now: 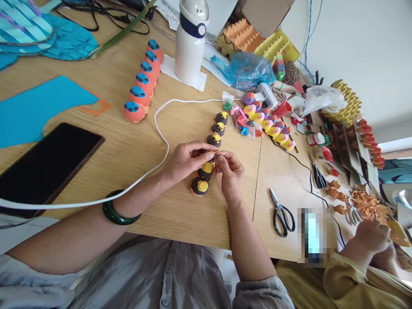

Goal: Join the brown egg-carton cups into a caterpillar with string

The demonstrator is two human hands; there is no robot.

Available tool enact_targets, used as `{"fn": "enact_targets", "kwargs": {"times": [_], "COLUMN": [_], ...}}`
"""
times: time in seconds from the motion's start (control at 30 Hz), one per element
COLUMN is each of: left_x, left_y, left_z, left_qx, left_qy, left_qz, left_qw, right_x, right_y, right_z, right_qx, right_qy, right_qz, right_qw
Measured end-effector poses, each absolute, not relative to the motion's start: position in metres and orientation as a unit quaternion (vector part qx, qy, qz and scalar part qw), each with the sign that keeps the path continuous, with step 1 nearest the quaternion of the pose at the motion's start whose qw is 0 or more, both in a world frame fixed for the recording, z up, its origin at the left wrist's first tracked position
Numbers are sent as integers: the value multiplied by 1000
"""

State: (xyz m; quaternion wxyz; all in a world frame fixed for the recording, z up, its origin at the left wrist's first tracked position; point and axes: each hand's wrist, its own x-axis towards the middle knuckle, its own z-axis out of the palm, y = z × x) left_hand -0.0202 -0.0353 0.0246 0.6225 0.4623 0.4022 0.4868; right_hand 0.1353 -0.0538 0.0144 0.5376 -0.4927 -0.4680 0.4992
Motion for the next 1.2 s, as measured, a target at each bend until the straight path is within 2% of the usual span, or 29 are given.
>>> {"fn": "enact_targets", "kwargs": {"times": [0.33,1.2], "left_x": [-21,-23], "left_y": [-35,-35], "left_z": [33,24], "left_qx": [431,563], "left_qy": [393,373], "left_qz": [478,525], "left_qw": [656,518], "right_x": [135,135], "right_y": [-53,-55], "right_z": [15,18], "right_qx": [-495,-482], "right_qy": [-447,-471], "right_qz": [501,517], "right_qw": [551,529]}}
